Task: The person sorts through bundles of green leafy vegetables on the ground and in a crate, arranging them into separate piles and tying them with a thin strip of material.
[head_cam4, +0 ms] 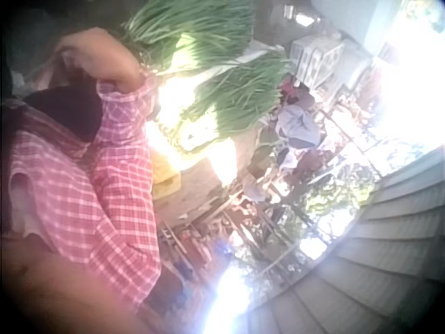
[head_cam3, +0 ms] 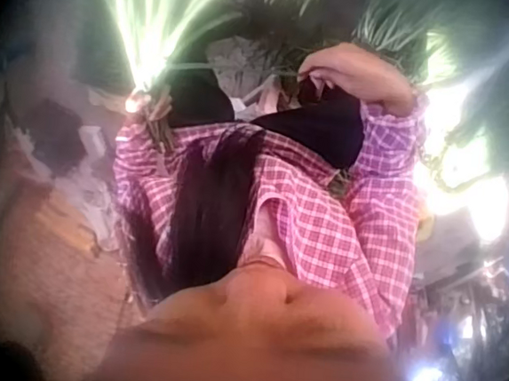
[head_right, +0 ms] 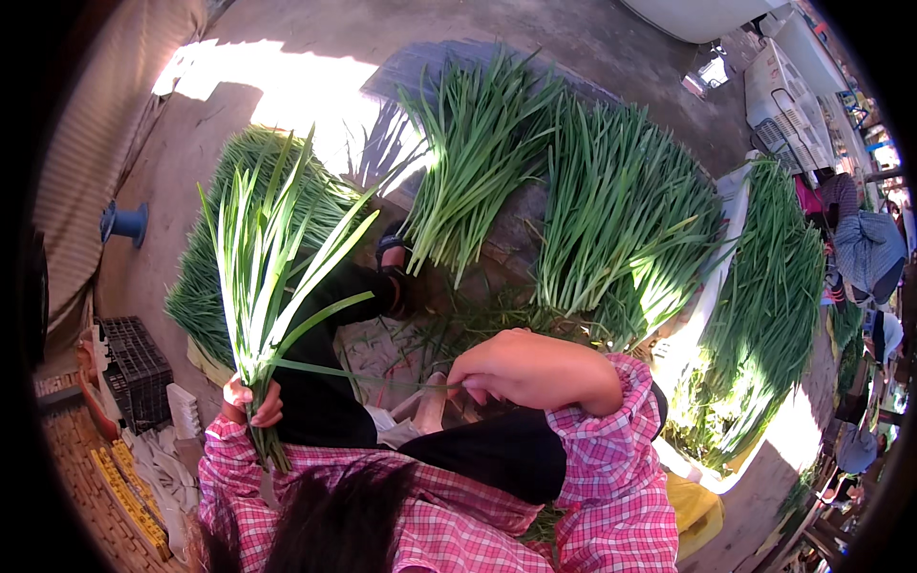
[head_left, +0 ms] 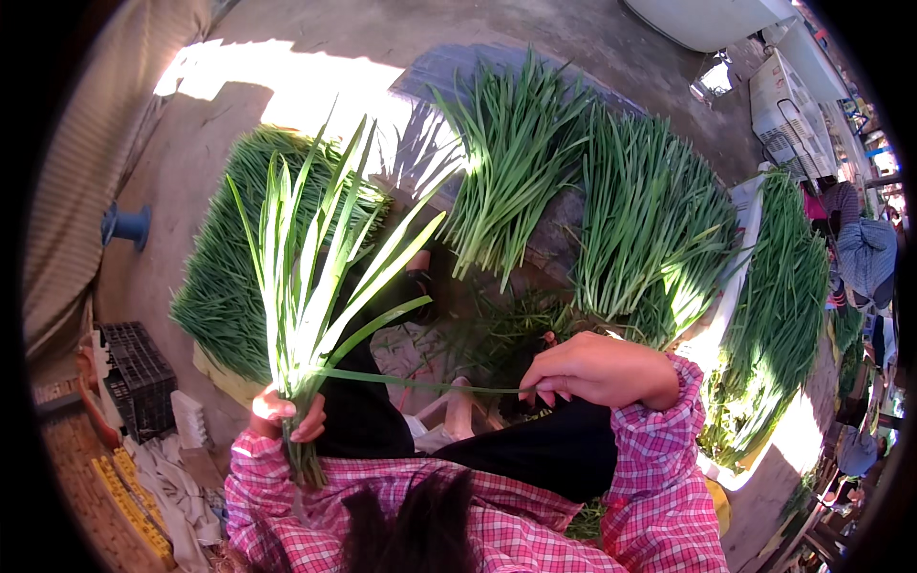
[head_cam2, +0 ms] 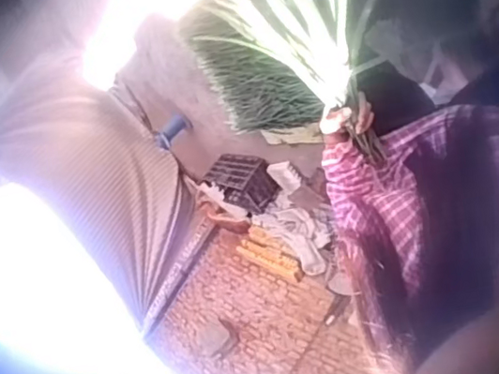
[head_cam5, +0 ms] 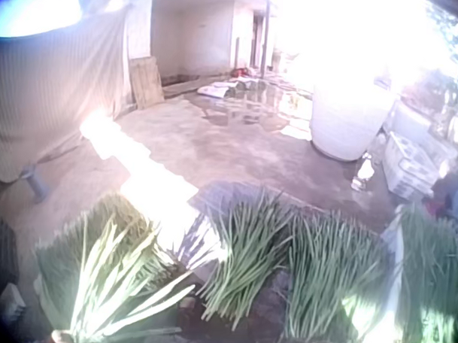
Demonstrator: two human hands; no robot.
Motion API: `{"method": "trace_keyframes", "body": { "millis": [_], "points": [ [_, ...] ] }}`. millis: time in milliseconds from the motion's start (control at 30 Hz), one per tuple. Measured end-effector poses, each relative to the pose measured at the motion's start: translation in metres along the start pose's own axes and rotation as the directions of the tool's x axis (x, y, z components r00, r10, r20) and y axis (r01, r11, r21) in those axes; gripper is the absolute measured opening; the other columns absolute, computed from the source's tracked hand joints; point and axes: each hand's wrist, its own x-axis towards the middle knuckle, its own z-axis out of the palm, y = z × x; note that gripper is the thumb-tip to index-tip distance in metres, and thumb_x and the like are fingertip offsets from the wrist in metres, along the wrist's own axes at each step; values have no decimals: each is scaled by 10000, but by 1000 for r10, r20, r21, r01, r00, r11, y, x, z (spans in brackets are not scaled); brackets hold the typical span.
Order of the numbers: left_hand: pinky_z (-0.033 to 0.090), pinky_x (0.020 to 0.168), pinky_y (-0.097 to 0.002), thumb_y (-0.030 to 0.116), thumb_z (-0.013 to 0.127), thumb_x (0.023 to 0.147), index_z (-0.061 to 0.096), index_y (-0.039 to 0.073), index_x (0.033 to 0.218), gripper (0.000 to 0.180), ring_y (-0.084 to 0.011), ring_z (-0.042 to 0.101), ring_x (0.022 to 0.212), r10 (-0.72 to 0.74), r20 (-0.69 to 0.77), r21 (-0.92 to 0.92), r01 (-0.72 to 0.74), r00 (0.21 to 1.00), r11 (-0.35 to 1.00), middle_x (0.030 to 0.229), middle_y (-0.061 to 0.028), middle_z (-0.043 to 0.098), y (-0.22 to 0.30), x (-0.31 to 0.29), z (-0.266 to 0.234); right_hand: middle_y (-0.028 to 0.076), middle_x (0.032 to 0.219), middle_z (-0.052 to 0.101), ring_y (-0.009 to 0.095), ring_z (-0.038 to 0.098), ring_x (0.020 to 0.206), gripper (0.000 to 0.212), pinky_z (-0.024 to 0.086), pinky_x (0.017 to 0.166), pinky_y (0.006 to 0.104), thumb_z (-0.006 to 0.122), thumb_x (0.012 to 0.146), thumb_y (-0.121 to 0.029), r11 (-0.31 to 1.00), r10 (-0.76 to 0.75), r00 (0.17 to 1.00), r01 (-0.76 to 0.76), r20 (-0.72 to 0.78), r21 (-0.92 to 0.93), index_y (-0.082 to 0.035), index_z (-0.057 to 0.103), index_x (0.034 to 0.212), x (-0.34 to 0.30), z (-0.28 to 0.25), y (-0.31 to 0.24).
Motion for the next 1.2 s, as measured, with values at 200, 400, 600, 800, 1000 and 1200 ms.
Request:
{"method": "trace_keyframes", "body": {
  "millis": [200, 400, 600, 800, 1000, 1200],
  "points": [
    [321, 386, -265, 66, 499, 724, 366, -38, 1037, 356, -179, 406, 425, -22, -37, -10, 21, 999, 1000, 560, -163, 433, 1, 4, 6, 93, 658, 486, 213, 534, 594, 217, 423, 550, 282, 449, 633, 120, 971, -215, 889, 149, -404, -189, 14, 558, 787, 3, 1, 14],
    [320, 385, -264, 61, 507, 714, 374, -38, 1033, 359, -177, 405, 421, -43, -74, 13, 44, 996, 999, 556, -160, 433, 2, 4, 11, 82, 680, 478, 203, 532, 630, 213, 420, 552, 274, 429, 577, 154, 966, -242, 828, 154, -506, -209, 12, 557, 672, 8, -4, 13],
    [322, 390, -263, 57, 505, 715, 370, -34, 1038, 362, -173, 406, 424, -65, -25, 0, 65, 998, 998, 558, -157, 434, 2, 5, 9, 72, 730, 502, 162, 507, 673, 149, 418, 639, 251, 466, 734, 21, 996, -73, 679, 88, -731, -17, -21, 554, 847, 29, -12, 22],
    [333, 403, -264, 97, 513, 724, 388, -50, 1007, 343, -167, 414, 438, -133, -86, 51, 138, 987, 989, 567, -140, 442, 2, 11, 22, 48, 818, 512, 94, 485, 745, 316, 413, 667, 220, 358, 880, -266, 826, 100, 800, 264, -592, 497, -24, 451, 1061, 61, -17, 36],
    [328, 390, -264, 116, 537, 686, 423, -54, 941, 326, -162, 421, 422, -280, -49, 229, 284, 959, 931, 532, -114, 450, 3, 15, 18, 26, 744, 522, 75, 481, 668, 211, 422, 611, 204, 432, 848, -152, 895, 83, 901, 120, -426, 430, -4, 529, 964, 75, -11, 10],
    [342, 406, -238, 174, 551, 696, 459, -56, 682, 249, -134, 430, 431, -321, -56, 378, 318, 945, 870, 529, -82, 449, 9, 23, 32, 63, 710, 582, 89, 533, 639, 158, 417, 567, 215, 492, 793, -85, 962, 9, 936, 87, -351, 258, -1, 586, 887, 57, -16, 7]
  ]
}}
